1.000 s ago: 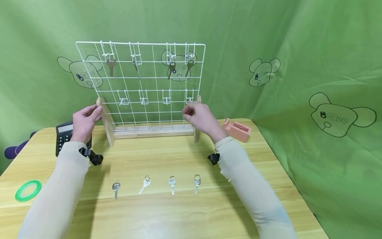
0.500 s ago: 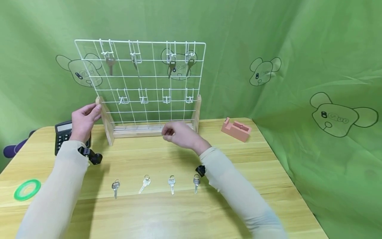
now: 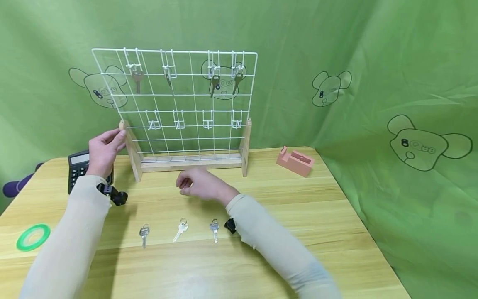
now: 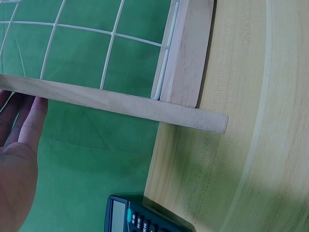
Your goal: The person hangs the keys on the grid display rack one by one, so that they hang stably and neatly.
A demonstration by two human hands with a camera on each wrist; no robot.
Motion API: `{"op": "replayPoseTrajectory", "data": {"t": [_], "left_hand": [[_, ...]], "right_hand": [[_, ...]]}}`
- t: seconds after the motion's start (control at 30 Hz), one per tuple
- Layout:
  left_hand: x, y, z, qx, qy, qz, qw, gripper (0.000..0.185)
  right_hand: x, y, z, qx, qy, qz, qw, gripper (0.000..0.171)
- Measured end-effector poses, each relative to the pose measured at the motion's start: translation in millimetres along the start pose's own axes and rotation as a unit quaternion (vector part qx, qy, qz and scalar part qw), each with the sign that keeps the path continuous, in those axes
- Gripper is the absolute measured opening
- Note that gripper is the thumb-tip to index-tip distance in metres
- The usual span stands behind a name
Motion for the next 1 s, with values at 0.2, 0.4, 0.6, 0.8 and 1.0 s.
{"op": "replayPoseTrajectory", "data": {"t": [0.2,0.4,0.6,0.8,1.0], "left_hand": [[-0.4,-0.5,-0.2,0.002,-0.001,-0.001,1.0000,0.054],[-0.8,1.1,-0.4,0.007,0.001,-0.002,1.0000,0.054],[0.0,1.3,-0.6,0.007,-0.001,-0.004,1.0000,0.053],[0.1,2.2,-0.4,0.004,-0.004,-0.001,1.0000,0.053],[-0.3,1.1,-0.8,0.009,-0.002,-0.003,1.0000,0.055]], "right_hand": [[0,-5,26,0.014,-0.026,0.001,1.000,0.021],[1,-19,48,0.008,-0.054,-0.026,0.998,0.019],[3,-31,71,0.002,-0.075,-0.038,0.996,0.019],[6,-32,92,-0.014,-0.098,-0.032,0.995,0.021],[9,-33,105,-0.049,-0.110,-0.032,0.992,0.022]]}}
Point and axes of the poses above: each hand's wrist, its own x-axis towards the middle knuckle, its own z-axis out of the palm, y = z × x, the point moved 8 cm from there along x, towards the middle knuckle, and after that the axes turned 13 degrees about y, right-handed, at the moved point
